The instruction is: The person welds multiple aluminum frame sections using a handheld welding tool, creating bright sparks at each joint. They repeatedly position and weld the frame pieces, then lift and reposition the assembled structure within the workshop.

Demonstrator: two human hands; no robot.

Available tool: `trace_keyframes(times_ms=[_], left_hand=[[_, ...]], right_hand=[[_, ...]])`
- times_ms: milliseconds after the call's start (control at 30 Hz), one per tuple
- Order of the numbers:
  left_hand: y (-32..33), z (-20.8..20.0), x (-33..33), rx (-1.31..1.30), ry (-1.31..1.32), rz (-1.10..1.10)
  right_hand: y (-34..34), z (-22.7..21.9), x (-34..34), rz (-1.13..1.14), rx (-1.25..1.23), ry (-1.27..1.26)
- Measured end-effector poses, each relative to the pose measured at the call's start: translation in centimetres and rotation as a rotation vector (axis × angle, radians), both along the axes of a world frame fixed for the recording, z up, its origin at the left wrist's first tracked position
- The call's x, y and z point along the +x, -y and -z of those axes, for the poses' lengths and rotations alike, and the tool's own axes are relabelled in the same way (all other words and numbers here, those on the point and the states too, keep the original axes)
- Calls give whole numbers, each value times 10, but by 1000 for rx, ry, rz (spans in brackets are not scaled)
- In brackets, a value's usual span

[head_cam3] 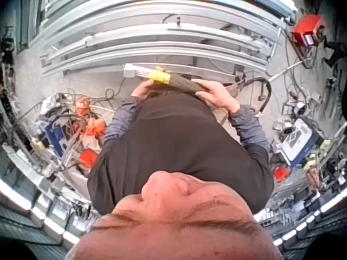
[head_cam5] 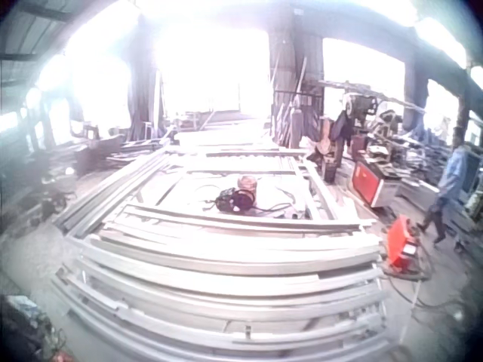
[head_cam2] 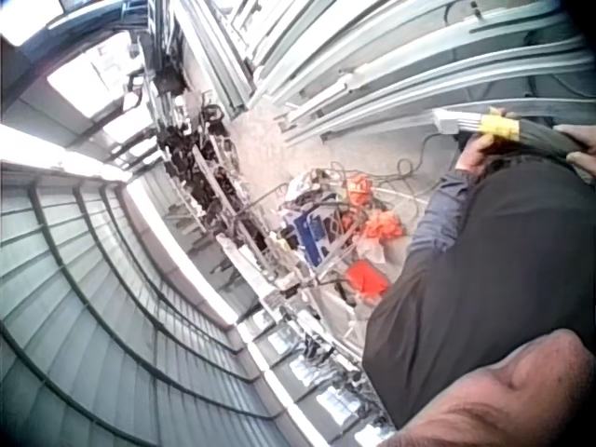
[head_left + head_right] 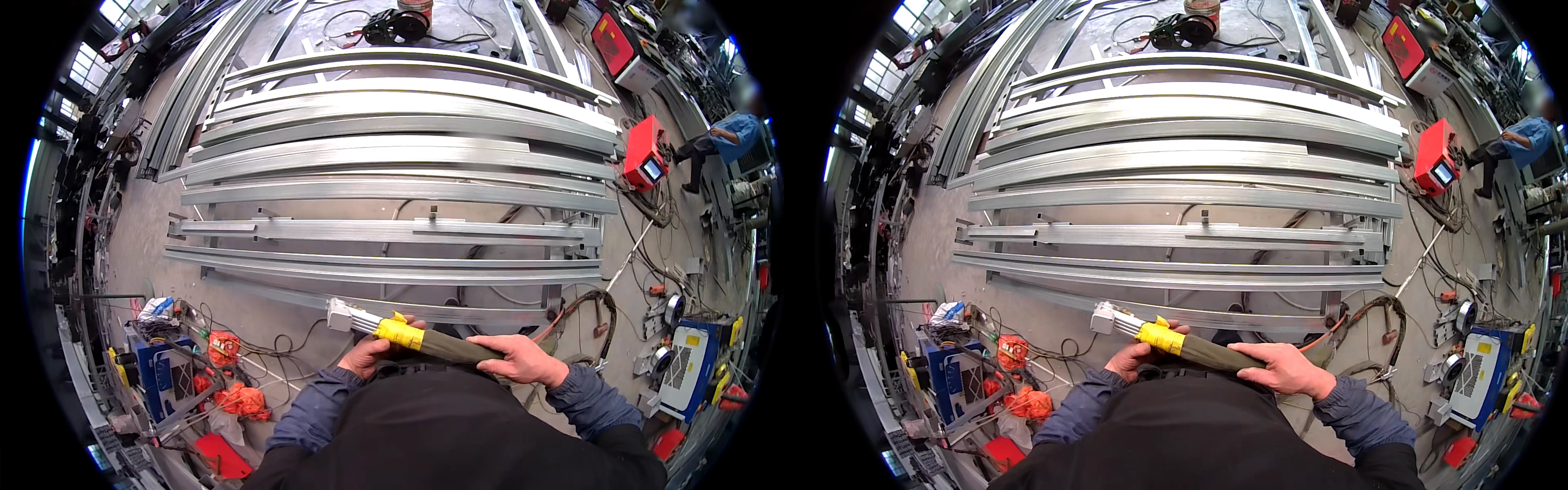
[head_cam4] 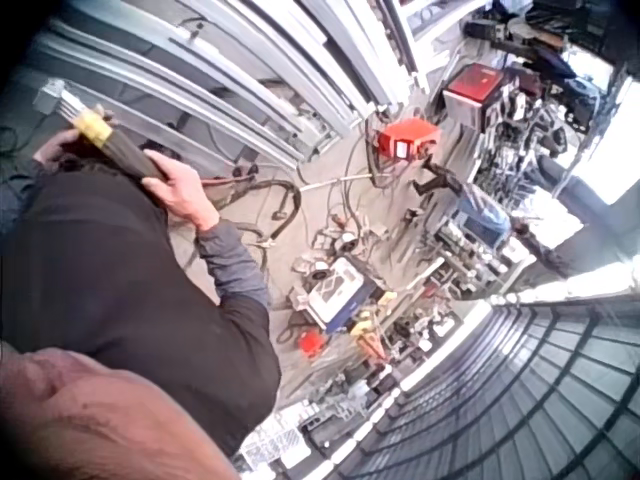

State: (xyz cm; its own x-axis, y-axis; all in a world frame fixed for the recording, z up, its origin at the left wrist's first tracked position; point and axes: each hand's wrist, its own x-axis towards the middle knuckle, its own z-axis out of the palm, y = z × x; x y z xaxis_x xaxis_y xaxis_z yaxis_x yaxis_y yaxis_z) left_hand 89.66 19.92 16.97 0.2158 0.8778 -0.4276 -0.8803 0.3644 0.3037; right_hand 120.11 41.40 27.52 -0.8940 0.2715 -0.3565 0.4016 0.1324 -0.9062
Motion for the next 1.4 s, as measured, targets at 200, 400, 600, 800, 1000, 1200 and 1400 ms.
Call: trace_keyframes(times_ms=[200, 400, 600, 800, 1000, 1200, 1400], left_hand=[[9, -3, -52, 137, -45, -24], [31, -36, -120, 374, -132, 82], [114, -62, -221, 401, -203, 66], [168, -93, -314, 368, -507, -143], [177, -102, -354, 265, -476, -333], [193, -113, -409, 277, -906, -188], [196, -128, -463, 222, -862, -267]], right_hand=[[66, 17, -21, 41, -39, 38], [172, 148, 60, 88, -29, 461], [255, 96, -109, 217, 147, 681], [252, -10, -316, 409, 414, -184], [236, -77, -504, -95, 453, -340], [220, -75, -623, -362, -253, -211], [220, -74, -700, -385, -432, -240]])
